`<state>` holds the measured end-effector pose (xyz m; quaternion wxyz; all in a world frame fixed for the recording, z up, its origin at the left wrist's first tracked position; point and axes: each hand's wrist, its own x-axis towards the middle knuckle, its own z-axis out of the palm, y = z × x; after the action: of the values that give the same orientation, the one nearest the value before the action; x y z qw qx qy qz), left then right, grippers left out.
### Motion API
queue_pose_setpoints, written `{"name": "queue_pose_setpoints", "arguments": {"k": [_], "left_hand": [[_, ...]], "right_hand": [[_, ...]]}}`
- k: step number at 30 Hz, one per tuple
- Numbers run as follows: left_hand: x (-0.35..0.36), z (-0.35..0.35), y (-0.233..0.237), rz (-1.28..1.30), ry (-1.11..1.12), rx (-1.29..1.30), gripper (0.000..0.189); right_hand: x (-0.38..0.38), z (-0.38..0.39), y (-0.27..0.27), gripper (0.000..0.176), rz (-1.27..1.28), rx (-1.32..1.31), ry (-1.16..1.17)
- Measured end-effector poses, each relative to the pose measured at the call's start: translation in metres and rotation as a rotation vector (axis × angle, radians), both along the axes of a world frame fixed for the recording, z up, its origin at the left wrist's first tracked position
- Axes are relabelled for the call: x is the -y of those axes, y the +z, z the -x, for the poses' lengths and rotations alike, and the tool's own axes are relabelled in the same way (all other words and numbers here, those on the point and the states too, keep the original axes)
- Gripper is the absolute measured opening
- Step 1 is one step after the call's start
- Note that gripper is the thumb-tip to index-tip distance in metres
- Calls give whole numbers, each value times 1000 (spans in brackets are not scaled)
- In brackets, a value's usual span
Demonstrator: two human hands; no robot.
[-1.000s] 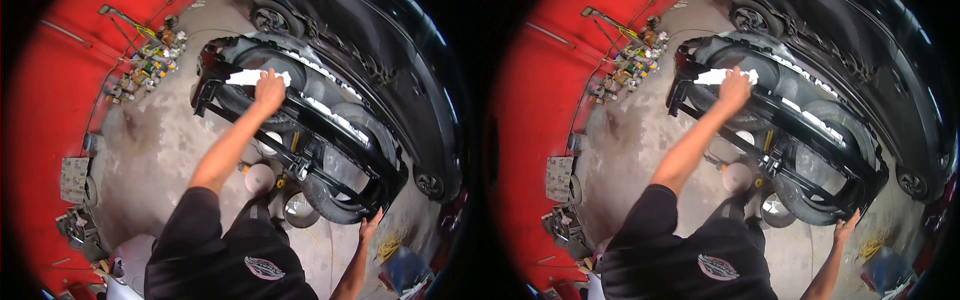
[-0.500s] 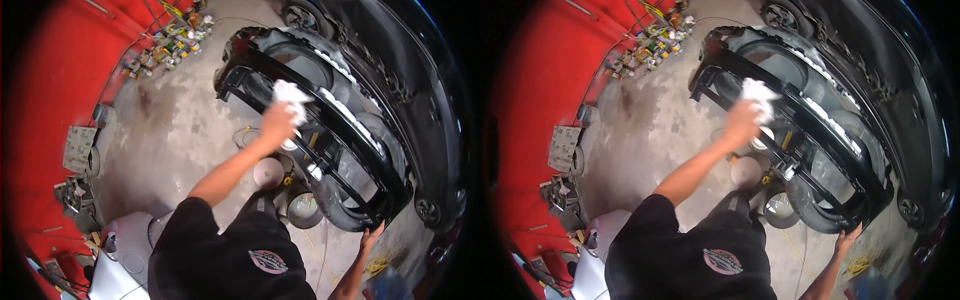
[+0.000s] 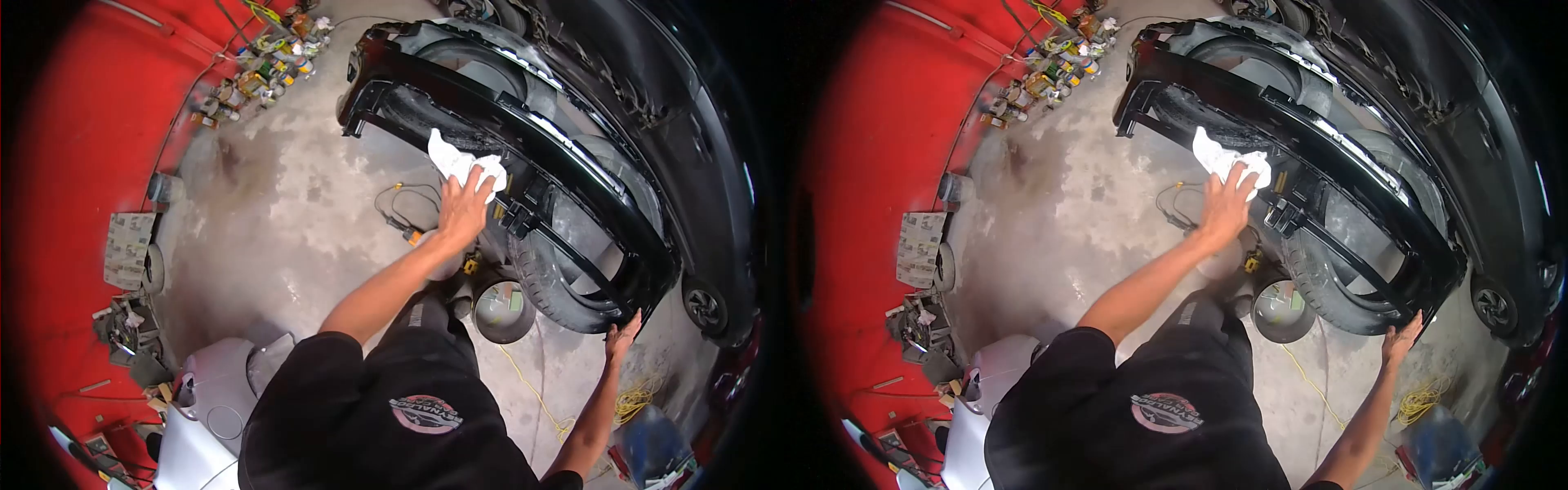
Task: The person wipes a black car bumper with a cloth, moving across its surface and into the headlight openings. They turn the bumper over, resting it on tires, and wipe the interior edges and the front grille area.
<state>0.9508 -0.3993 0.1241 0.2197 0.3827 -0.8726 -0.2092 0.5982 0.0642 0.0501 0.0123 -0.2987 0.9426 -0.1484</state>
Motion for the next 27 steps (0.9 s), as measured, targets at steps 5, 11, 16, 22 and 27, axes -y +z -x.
{"name": "queue_pose_setpoints", "arguments": {"k": [5,11,16,22,27], "left_hand": [[111,-47,-47,172,22,213,47],[113,-9,-64,44,296,-40,41],[-28,29,-17,-297,37,-284,52],[-62,16,-14,-122,-340,-460,43],[-21,-6,-18,-163,-711,58,39]], "right_hand": [[-4,5,1,99,53,-53,143],[3,2,19,97,-75,52,60],[-12,28,-16,95,-59,82,2],[57,-66,23,79,167,-23,-16],[133,-213,13,66,289,39,79]]}}
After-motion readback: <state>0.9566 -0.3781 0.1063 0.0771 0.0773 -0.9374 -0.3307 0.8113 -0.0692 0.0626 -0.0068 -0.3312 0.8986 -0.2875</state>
